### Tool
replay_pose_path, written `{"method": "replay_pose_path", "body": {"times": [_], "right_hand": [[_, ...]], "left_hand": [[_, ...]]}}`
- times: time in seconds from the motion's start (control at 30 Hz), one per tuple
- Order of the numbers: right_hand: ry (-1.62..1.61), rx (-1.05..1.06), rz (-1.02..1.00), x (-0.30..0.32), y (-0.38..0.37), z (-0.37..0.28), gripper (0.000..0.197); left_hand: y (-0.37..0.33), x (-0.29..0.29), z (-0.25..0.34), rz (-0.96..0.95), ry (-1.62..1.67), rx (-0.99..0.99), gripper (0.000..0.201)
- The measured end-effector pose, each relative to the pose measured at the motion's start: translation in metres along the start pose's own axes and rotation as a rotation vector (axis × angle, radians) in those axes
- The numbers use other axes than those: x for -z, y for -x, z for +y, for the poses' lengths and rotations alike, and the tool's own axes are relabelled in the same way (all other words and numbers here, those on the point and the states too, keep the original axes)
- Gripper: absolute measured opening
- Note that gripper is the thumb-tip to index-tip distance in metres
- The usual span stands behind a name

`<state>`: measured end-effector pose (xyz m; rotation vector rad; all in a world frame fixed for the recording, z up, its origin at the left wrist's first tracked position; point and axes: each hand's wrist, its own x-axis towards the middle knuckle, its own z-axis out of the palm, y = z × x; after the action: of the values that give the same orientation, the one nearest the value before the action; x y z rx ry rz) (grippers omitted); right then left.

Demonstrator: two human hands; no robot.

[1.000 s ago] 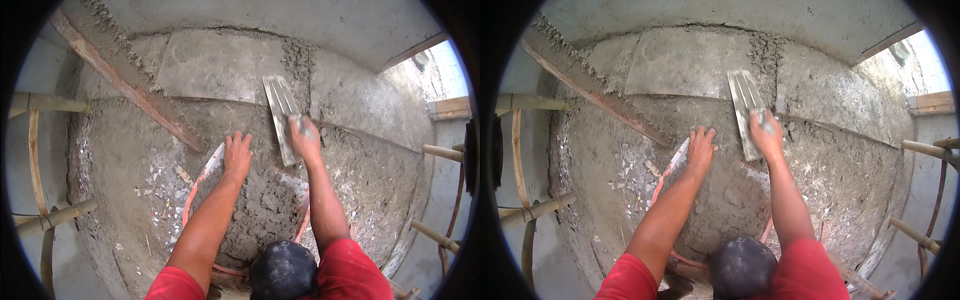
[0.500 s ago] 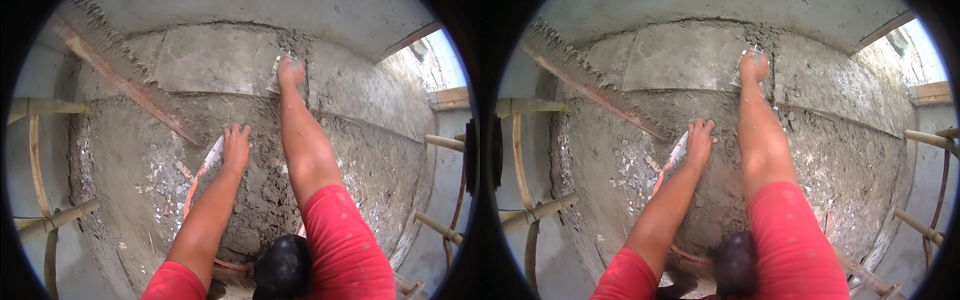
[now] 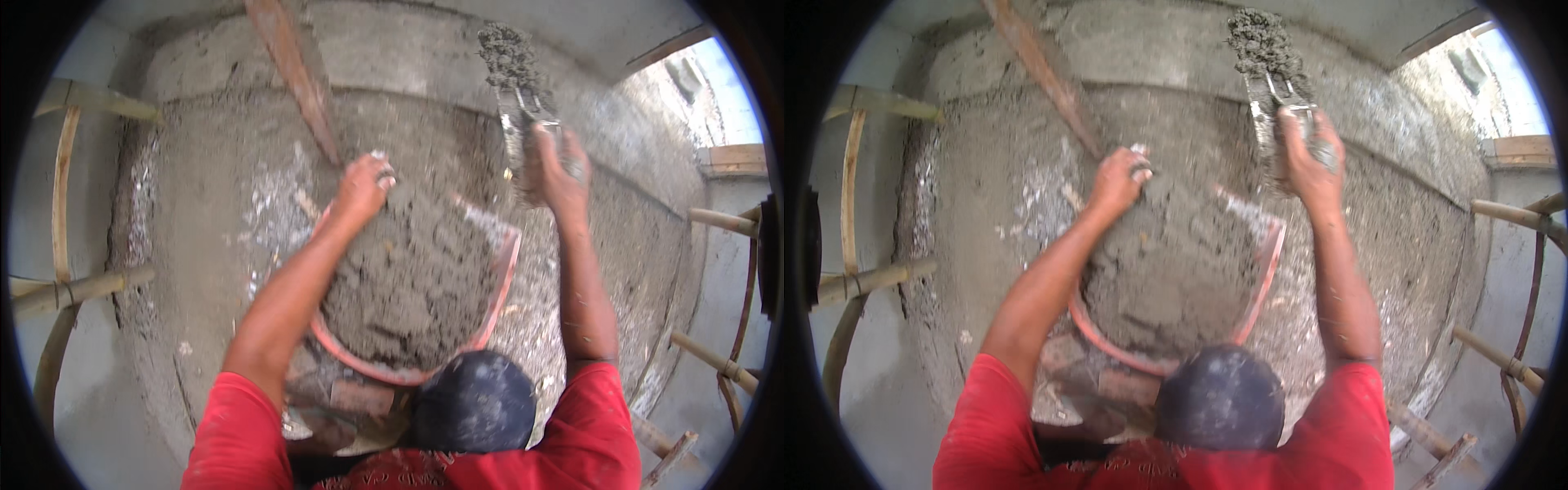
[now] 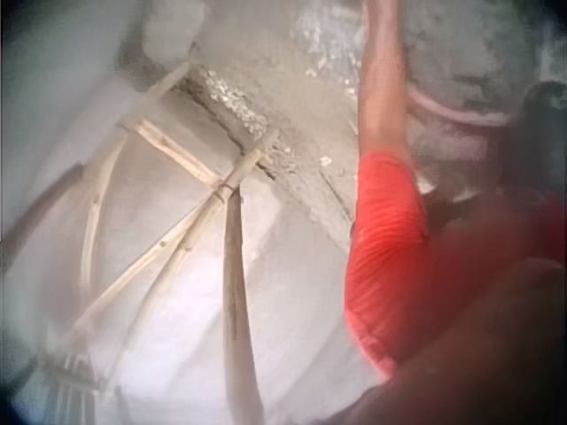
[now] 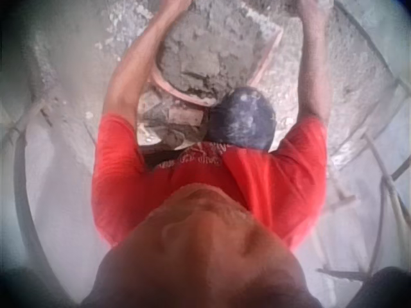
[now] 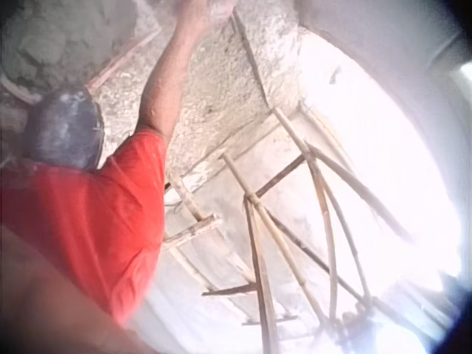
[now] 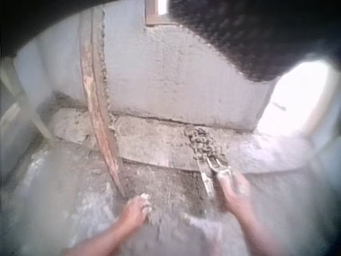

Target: The person applies plaster to a concrete wall using a trowel and then carries a container filled with plaster through an active work zone.

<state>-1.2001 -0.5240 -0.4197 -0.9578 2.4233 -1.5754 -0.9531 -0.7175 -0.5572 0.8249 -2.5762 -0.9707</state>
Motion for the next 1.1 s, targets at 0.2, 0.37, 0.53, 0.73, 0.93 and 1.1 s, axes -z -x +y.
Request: {"method": "replay_pose_path", "body": {"times": [0.2,0.37,0.53,0.73,0.93,1.1], "right_hand": [[0.738,0.004,-0.616,0.045,0.15,-0.04,0.031],[0.718,0.309,-0.647,0.051,0.238,-0.009,0.035],[0.573,0.158,-0.669,0.034,0.205,-0.012,0.042],[0.017,-0.396,-0.462,-0.075,0.046,0.029,0.073],[0.11,-0.436,-0.263,-0.185,-0.112,0.101,0.082],[0.156,-0.574,0.124,-0.187,-0.208,0.134,0.057]], "left_hand": [[0.12,0.128,0.03,-0.445,-0.022,0.13,0.032],[0.179,0.15,0.049,-0.565,0.04,0.103,0.048],[0.157,0.151,0.027,-0.189,-0.136,0.107,0.051],[0.17,0.082,-0.007,-0.165,-0.134,0.731,0.059],[0.195,0.05,-0.024,0.112,-0.189,0.689,0.066],[0.181,0.048,-0.01,0.042,-0.183,0.737,0.066]]}}
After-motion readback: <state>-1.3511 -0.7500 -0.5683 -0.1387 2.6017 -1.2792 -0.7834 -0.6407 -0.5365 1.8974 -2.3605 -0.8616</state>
